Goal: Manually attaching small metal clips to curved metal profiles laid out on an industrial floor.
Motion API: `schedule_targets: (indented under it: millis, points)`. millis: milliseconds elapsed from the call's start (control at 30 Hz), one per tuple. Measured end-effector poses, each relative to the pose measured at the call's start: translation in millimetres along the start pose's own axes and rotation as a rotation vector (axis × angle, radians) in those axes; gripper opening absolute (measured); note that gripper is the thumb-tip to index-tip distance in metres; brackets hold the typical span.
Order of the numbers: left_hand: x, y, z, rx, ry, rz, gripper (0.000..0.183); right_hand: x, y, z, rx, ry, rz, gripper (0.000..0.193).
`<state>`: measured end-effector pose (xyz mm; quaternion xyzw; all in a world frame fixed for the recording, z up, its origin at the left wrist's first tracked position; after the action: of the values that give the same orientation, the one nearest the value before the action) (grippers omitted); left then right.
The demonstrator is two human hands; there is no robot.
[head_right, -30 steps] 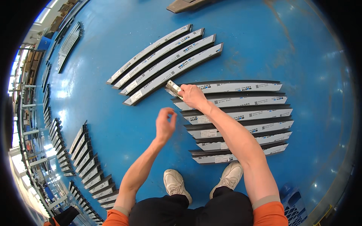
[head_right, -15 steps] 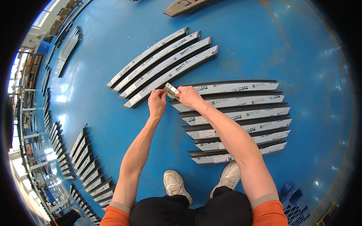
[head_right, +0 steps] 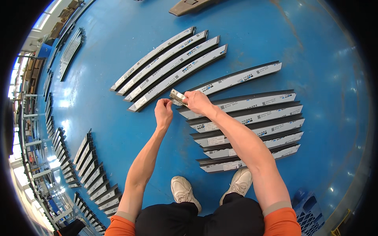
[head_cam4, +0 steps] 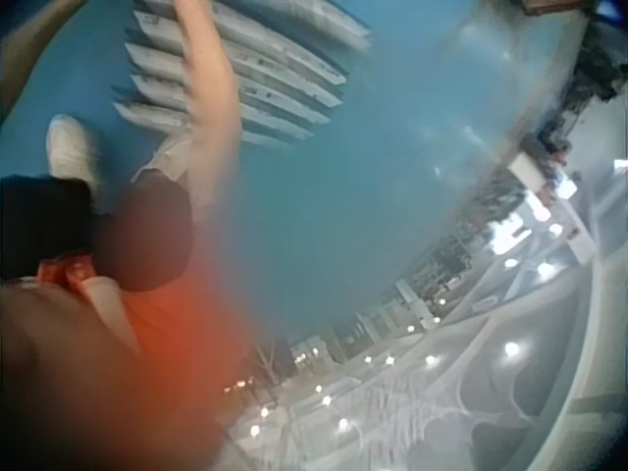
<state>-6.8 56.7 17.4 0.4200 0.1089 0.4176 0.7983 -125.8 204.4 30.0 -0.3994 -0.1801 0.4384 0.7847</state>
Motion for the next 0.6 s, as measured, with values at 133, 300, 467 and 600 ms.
schedule_targets:
  millis: [133, 300, 467, 600]
  points:
    - [-5, -9, -3, 0.009, 0.042, 0.066, 0.01, -9, 0, 7, 0.155, -0.11, 0.025, 0.021]
    - [-15, -2, -4, 0.01, 0.083, 0.077, 0.01, -17, 2, 4, 0.072, -0.191, 0.015, 0.022]
    - [-15, 9, -5, 0.101, 0.024, 0.062, 0.009, -23, 7, 6, 0.091, -0.097, 0.025, 0.023]
    - [-16, 14, -1, 0.031, 0.111, -0.095, 0.009, -30, 8, 6, 0.111, -0.128, 0.03, 0.023]
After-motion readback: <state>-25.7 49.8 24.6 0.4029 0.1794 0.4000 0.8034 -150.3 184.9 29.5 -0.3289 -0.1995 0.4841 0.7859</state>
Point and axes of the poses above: each hand's wrist, its own x-axis away from the middle knuckle, its own z-axis out of the back of the hand, y = z × x, the point moved 3 cm from there along -x, towards the middle knuckle, and after that the axes turned 14 degrees about z, right-handed, at the moved point
